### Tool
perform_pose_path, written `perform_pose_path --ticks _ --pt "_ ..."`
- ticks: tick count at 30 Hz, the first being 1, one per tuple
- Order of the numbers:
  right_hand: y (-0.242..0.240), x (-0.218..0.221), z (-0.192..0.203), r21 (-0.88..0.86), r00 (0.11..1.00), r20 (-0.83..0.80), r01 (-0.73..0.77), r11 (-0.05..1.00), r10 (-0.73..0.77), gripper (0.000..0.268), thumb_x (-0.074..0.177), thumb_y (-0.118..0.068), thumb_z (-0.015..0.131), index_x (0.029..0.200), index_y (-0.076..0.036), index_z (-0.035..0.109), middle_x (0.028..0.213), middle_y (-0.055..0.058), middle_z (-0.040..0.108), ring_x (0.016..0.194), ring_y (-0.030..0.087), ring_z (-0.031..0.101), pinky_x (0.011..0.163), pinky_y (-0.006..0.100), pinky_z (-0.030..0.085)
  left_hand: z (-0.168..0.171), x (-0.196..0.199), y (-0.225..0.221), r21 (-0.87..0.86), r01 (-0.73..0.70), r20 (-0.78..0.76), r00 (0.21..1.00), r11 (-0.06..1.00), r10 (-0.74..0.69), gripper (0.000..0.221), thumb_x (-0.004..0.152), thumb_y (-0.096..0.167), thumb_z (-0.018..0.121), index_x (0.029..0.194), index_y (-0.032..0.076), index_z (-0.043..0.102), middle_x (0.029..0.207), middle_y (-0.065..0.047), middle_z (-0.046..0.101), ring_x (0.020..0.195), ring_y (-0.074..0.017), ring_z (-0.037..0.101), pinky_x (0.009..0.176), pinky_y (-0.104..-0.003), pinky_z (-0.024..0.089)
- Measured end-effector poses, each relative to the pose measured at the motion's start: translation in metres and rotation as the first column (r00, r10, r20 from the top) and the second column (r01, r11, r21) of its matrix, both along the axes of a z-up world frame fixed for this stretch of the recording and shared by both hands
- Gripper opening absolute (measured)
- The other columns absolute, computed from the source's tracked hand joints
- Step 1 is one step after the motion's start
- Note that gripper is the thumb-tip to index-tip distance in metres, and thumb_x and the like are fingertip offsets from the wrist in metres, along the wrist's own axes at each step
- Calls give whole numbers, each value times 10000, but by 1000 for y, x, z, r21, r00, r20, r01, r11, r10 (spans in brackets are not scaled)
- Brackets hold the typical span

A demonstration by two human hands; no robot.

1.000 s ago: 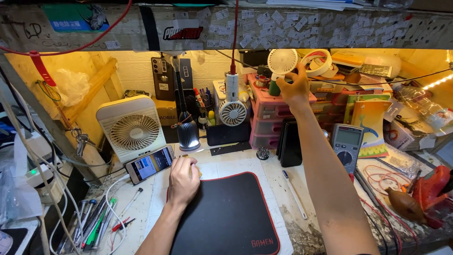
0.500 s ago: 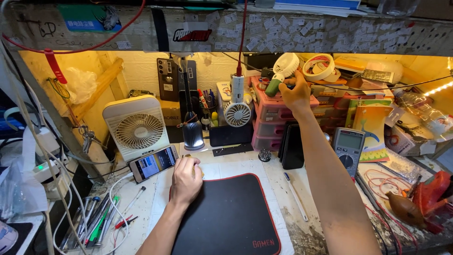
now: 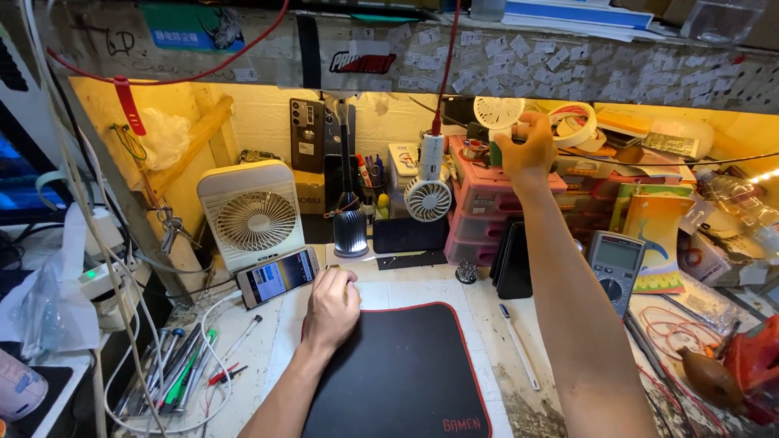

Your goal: A person is working at a cluttered repair bench, interacting with a smartphone, manipulating small wires, and adjusting a mousepad.

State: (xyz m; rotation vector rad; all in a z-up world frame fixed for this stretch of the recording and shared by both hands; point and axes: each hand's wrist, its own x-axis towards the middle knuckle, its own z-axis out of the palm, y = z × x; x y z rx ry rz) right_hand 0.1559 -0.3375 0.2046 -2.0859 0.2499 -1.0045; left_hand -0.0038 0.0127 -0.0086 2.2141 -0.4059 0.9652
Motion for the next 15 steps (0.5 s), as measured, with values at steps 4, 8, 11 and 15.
perform_pose_path --ticks 4,8,11,15 --pt "8 -38 -3 -23 994 31 -103 994 104 468 867 -151 822 1276 -92 604 1017 51 774 1085 316 664 978 467 426 -5 -1 -3 -14 16 -41 999 1000 -16 128 885 50 575 908 110 686 830 -82 652 915 -284 678 866 -382 557" --pt "-7 -22 -14 -21 993 55 -104 994 105 466 903 -154 832 1304 -41 622 1059 103 760 1087 314 657 935 476 480 -2 -2 -1 -11 11 -61 998 1000 -12 118 888 59 581 914 111 684 839 -84 659 930 -285 681 872 -382 559" --pt "-18 -12 -15 24 996 48 -76 997 74 488 921 -177 838 1332 -34 619 1042 89 752 1045 263 662 911 439 512 -6 0 -2 -11 15 -80 997 1000 -16 120 891 65 579 914 115 686 846 -86 663 942 -287 680 883 -386 560" --pt "-52 34 -21 255 1000 20 12 967 -18 485 978 -330 782 1378 -116 613 1074 11 715 1036 168 674 848 391 577 -5 -1 -1 -2 16 -100 995 1000 -16 117 887 70 583 909 121 686 845 -81 664 944 -284 680 883 -384 562"
